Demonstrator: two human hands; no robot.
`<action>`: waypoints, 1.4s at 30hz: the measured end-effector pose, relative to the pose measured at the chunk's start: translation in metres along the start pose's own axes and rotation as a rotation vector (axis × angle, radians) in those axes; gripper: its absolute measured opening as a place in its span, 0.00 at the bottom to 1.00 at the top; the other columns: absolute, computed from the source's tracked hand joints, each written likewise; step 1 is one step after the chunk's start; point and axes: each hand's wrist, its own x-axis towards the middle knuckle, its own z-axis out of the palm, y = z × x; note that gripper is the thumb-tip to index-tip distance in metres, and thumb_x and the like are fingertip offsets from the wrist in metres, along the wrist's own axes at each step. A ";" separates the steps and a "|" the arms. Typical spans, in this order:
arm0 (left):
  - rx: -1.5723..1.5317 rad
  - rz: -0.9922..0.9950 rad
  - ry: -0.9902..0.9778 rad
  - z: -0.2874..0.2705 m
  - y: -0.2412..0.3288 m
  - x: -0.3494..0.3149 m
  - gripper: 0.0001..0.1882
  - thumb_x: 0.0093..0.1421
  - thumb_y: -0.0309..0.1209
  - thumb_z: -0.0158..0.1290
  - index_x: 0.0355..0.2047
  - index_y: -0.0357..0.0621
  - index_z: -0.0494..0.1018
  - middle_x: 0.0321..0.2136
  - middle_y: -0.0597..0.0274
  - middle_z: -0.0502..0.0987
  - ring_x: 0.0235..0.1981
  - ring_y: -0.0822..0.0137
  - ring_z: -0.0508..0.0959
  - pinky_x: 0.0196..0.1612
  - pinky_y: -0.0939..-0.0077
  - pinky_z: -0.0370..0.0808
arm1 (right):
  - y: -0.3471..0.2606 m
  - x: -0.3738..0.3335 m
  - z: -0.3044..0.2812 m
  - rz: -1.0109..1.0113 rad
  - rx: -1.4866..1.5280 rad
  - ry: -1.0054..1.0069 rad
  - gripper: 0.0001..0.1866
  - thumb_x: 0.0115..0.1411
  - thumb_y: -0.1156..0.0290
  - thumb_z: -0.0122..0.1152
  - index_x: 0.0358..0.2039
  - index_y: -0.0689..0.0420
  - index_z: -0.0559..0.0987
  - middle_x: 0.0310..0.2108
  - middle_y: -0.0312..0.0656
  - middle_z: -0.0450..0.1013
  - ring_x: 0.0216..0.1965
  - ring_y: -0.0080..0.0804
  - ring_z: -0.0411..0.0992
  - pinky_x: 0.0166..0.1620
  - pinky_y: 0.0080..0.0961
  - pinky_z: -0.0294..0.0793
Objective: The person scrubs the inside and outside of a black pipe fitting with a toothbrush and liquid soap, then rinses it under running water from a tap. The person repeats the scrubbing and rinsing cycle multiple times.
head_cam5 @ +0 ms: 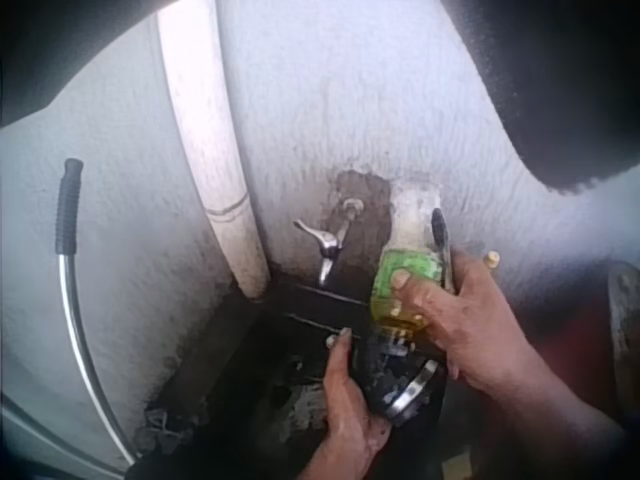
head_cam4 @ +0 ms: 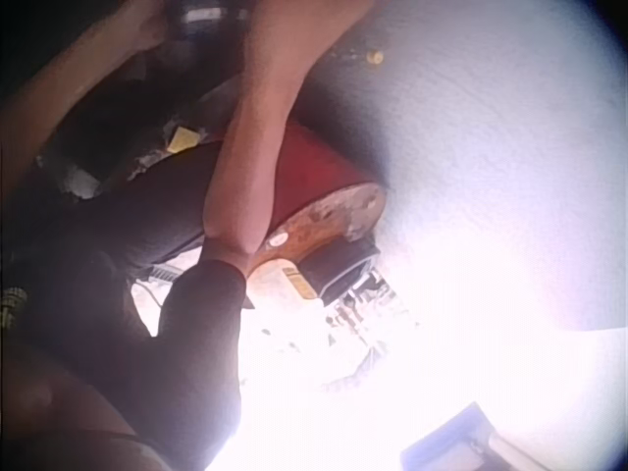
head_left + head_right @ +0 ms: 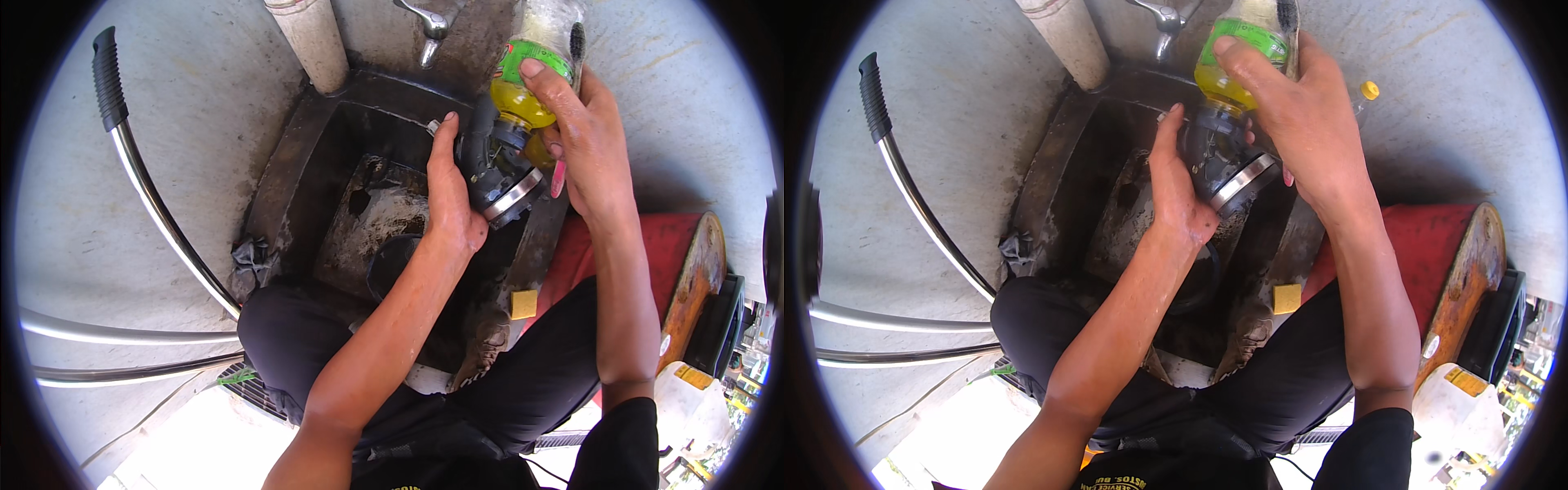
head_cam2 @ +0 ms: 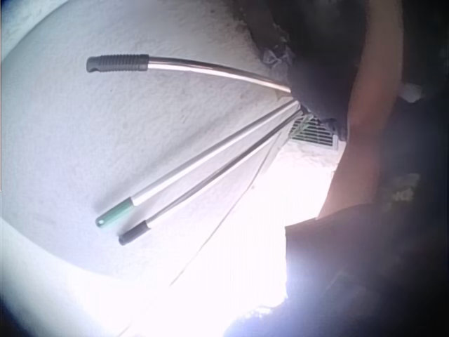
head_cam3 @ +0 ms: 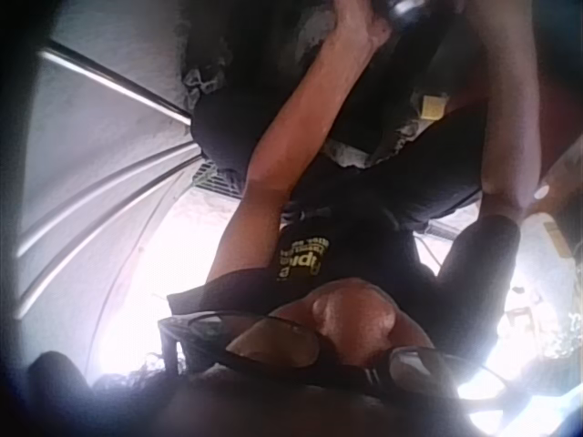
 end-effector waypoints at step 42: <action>-0.462 0.003 -0.577 -0.036 0.041 0.010 0.29 0.74 0.47 0.49 0.65 0.35 0.70 0.54 0.46 0.81 0.56 0.51 0.82 0.65 0.52 0.79 | 0.009 -0.042 0.036 -0.190 0.239 0.257 0.29 0.64 0.53 0.76 0.51 0.64 0.76 0.32 0.35 0.75 0.25 0.18 0.66 0.28 0.19 0.63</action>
